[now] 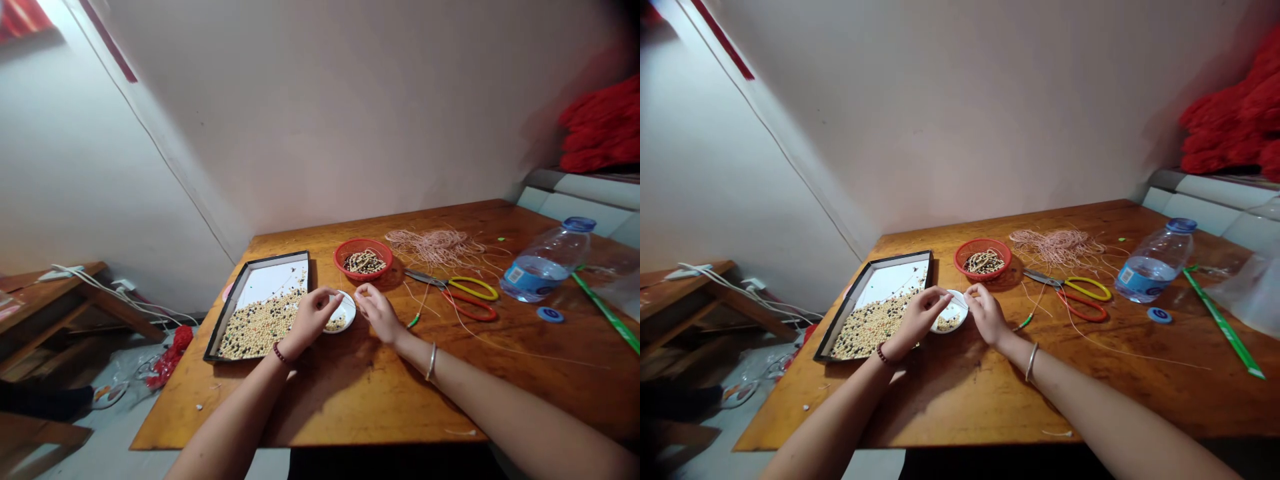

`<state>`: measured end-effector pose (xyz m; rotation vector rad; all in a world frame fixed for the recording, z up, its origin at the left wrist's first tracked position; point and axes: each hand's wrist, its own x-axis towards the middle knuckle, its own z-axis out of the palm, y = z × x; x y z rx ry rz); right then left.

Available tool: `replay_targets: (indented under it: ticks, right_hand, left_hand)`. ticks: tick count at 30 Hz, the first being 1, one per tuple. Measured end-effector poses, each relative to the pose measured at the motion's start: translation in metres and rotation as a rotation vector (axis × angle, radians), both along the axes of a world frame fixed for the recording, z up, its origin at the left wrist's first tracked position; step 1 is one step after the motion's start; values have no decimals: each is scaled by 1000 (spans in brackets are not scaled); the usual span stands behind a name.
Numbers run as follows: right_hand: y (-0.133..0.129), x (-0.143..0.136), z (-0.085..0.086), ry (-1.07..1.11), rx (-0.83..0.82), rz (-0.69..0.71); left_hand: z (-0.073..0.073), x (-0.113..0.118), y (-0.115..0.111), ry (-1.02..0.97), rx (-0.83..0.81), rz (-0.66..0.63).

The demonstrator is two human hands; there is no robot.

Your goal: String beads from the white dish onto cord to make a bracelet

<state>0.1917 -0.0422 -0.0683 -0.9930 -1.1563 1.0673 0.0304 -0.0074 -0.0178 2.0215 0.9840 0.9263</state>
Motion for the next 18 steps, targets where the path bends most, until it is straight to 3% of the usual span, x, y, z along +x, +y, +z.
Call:
replay_targets:
  ticks: [11,18]
  right_hand:
    - [1,0,-1,31,-17,-52]
    - [1,-2,4,-93,28,-26]
  left_hand:
    - [0,4,3,-383,-366,82]
    - [5,5,0,-439,-372,138]
